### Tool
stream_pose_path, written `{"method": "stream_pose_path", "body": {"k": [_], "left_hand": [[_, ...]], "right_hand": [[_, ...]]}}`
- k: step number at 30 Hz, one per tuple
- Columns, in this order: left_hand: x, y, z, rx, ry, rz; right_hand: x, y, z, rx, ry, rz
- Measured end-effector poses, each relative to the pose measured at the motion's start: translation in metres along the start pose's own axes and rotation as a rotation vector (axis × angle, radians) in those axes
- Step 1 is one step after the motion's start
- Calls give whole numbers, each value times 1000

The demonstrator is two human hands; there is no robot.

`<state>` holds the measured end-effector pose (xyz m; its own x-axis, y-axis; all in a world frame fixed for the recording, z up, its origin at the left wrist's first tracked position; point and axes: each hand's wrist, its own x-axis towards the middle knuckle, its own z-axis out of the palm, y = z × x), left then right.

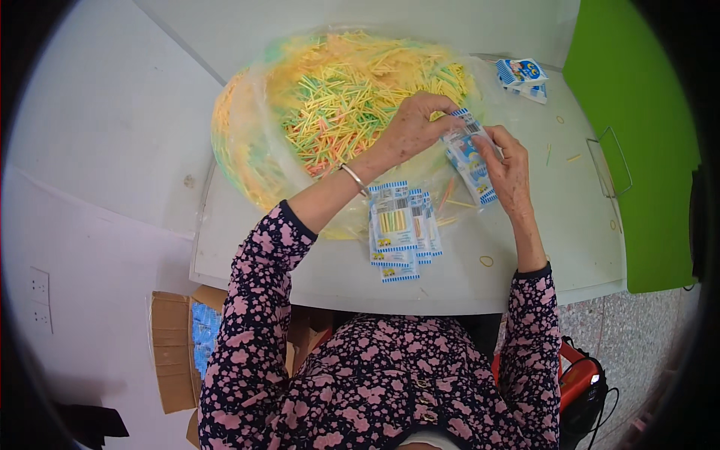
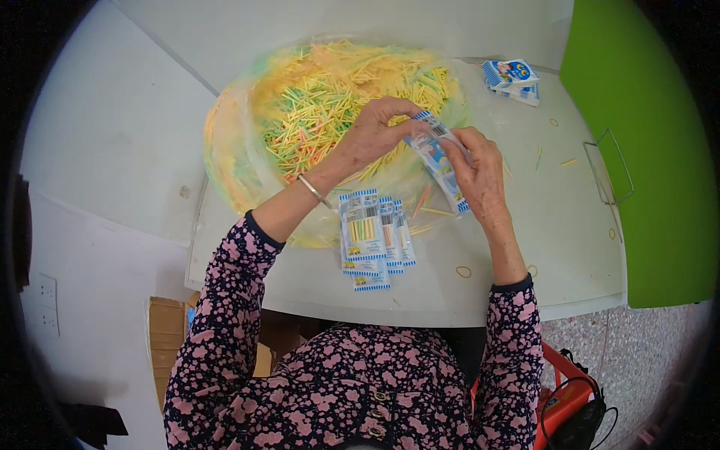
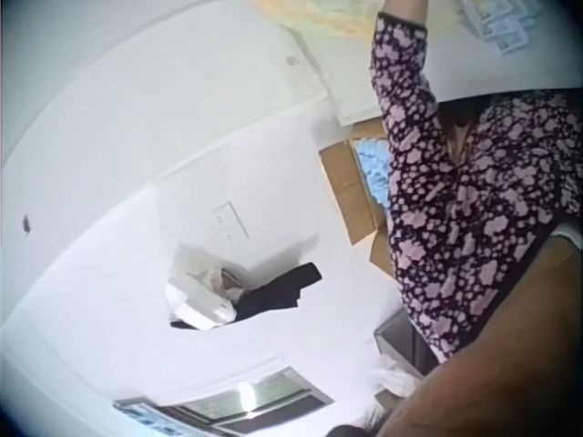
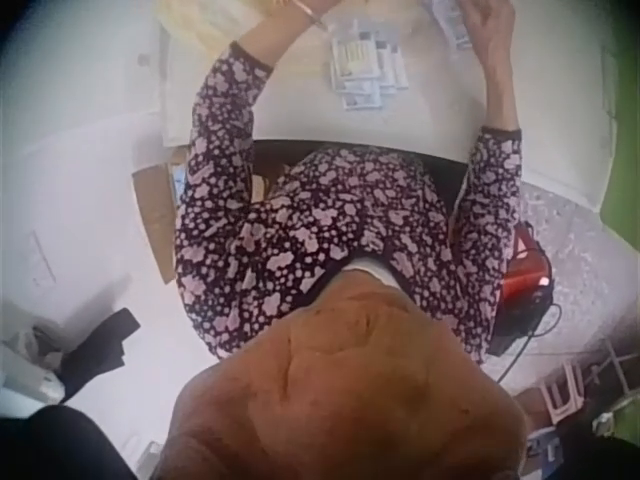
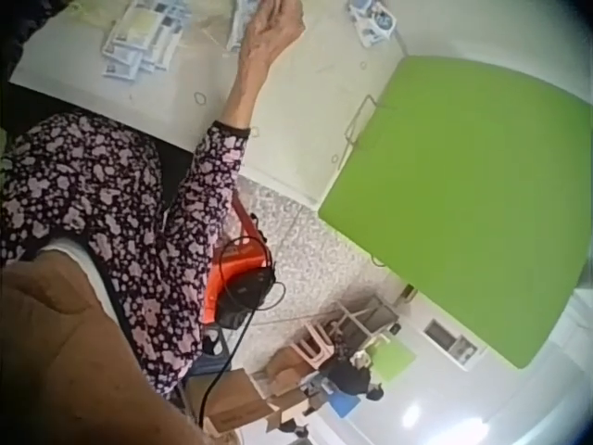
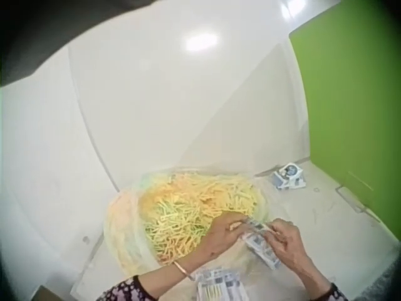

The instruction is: Packing small items from a pile of colorful shredded paper into small plastic packets.

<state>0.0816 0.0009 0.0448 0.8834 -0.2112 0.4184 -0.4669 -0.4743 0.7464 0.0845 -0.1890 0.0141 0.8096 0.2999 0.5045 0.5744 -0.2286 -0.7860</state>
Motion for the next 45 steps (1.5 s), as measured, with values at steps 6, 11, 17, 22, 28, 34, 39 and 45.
{"method": "stream_pose_path", "body": {"k": [6, 11, 17, 22, 28, 34, 39, 45], "left_hand": [[-17, 11, -30, 258, 99, 79], [-29, 3, -52, 245, 47, -6], [-69, -57, -62, 865, -64, 58], [-82, -73, -35, 973, -27, 151], [-76, -79, -37, 1038, 47, 49], [-72, -75, -45, 1304, -36, 20], [-58, -77, -36, 1472, -158, 70], [-51, -95, -39, 1488, -149, -59]], "right_hand": [[10, -17, 26, 249, -26, 99], [12, -18, 37, 290, -105, 128], [9, 4, 17, 278, -8, 138], [9, 8, 15, 243, 8, 223], [4, 13, 18, 258, -9, 260], [3, 13, 20, 250, -19, 249], [3, 11, 24, 255, 2, 235], [4, 5, 24, 266, 11, 224]]}}
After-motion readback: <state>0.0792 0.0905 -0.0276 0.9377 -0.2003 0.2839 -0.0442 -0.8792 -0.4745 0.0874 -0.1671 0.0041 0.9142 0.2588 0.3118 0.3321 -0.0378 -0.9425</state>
